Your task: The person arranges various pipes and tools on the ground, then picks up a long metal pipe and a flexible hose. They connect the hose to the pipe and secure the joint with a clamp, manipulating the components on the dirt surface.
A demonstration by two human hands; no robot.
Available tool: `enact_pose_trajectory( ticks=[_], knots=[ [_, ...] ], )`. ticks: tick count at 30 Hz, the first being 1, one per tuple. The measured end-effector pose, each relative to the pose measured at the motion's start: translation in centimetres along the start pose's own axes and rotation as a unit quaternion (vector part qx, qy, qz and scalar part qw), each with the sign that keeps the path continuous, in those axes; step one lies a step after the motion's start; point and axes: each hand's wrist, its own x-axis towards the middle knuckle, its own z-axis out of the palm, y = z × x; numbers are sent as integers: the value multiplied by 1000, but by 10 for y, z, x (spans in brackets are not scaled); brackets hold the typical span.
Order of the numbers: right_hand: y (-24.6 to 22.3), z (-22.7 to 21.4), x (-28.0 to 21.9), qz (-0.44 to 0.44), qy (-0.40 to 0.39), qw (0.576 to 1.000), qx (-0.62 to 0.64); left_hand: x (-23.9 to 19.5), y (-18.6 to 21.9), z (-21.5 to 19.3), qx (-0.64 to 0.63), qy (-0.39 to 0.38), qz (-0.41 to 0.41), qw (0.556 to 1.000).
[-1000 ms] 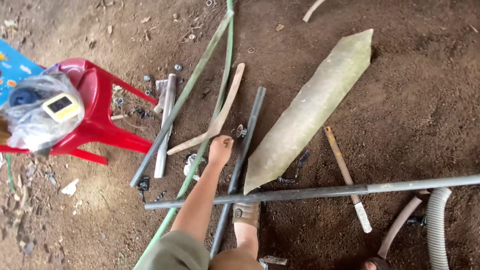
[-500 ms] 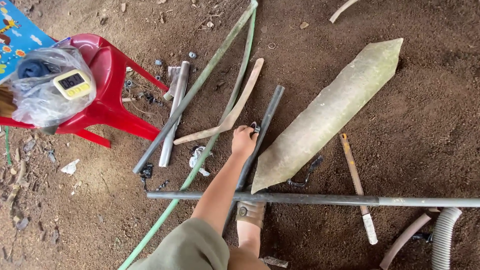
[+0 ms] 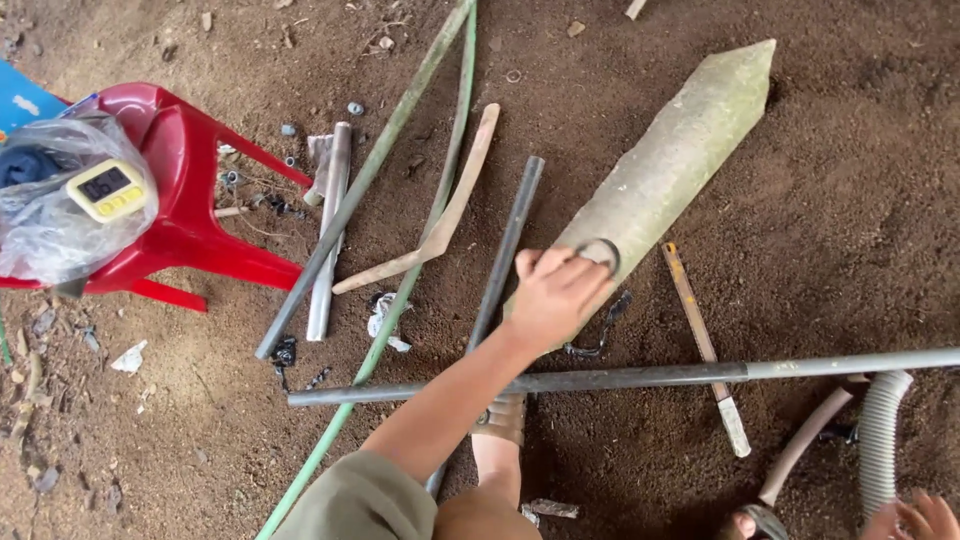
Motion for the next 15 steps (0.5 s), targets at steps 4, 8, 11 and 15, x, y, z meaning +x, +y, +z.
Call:
enact_pose_trajectory(
  ticks=[4,8,11,15],
  knots=[
    [-94,18,2,26,-12,1000,-2,45,65,-49,28,-5,83,996],
    [-128,31,26,-170,-28,985,31,58,105,-78,-63,2,117,991],
    [-172,17,36,-277,-14,958,67,55,116,-86,-71,-31,136,988],
    [-205,6,46,-332,-28,939,83,45,122,-85,-81,-50,159,983]
  ],
)
